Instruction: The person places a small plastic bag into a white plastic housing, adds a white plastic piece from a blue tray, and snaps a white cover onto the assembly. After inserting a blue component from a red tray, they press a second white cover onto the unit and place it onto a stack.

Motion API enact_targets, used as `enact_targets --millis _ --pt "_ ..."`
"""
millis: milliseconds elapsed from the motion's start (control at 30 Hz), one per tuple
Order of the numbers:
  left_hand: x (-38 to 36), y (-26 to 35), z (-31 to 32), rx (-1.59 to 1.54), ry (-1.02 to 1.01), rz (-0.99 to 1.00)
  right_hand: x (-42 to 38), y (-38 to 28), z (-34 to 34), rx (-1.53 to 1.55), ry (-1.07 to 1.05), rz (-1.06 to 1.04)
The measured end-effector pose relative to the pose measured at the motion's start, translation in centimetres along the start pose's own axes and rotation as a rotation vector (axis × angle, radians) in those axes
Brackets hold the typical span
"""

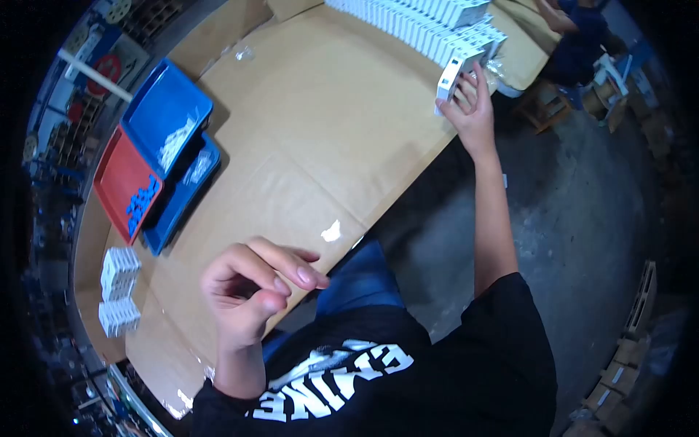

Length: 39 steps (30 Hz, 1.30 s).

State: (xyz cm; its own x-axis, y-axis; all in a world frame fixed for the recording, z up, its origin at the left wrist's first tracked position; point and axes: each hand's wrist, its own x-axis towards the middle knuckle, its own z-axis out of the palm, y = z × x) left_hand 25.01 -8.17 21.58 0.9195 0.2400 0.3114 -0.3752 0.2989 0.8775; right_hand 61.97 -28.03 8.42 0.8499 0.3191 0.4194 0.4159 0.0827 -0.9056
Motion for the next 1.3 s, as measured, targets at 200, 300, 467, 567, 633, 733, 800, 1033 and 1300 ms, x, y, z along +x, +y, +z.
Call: enact_targets --millis 200,300,467,567,633,733,800,1033,1300 --pt "-6.7 -7.9 -4.2 0.085 0.307 -0.348 2.6 5.2 -4.6 -0.052 0.221 0.131" --pt "-9.2 -10.8 -6.1 0.183 0.357 -0.394 3.9 7.5 -5.6 0.051 0.237 0.163" --pt "-12.1 -14.7 -8.8 0.307 0.430 -0.349 6.6 9.0 -6.8 0.042 0.305 0.145" --pt "-10.5 -15.0 -7.5 0.468 0.527 -0.291 8.4 9.8 -7.2 0.023 0.338 0.121" --pt "-10.3 -14.9 -7.5 0.450 0.537 -0.327 9.9 8.9 -7.1 -0.022 0.413 0.031" --pt "-10.3 -15.0 -7.2 0.434 0.560 -0.327 11.8 6.0 -6.8 0.062 0.454 0.069" --pt "-10.6 -15.5 -7.5 0.431 0.586 -0.320 13.7 5.8 -7.0 0.068 0.483 0.084" --pt "-10.8 -15.3 -7.6 0.658 0.468 -0.340 21.1 8.7 -8.3 -0.174 0.443 0.048" --pt "-9.8 -15.4 -7.2 0.739 0.463 -0.267 31.0 10.0 -13.5 0.423 0.638 -0.053"
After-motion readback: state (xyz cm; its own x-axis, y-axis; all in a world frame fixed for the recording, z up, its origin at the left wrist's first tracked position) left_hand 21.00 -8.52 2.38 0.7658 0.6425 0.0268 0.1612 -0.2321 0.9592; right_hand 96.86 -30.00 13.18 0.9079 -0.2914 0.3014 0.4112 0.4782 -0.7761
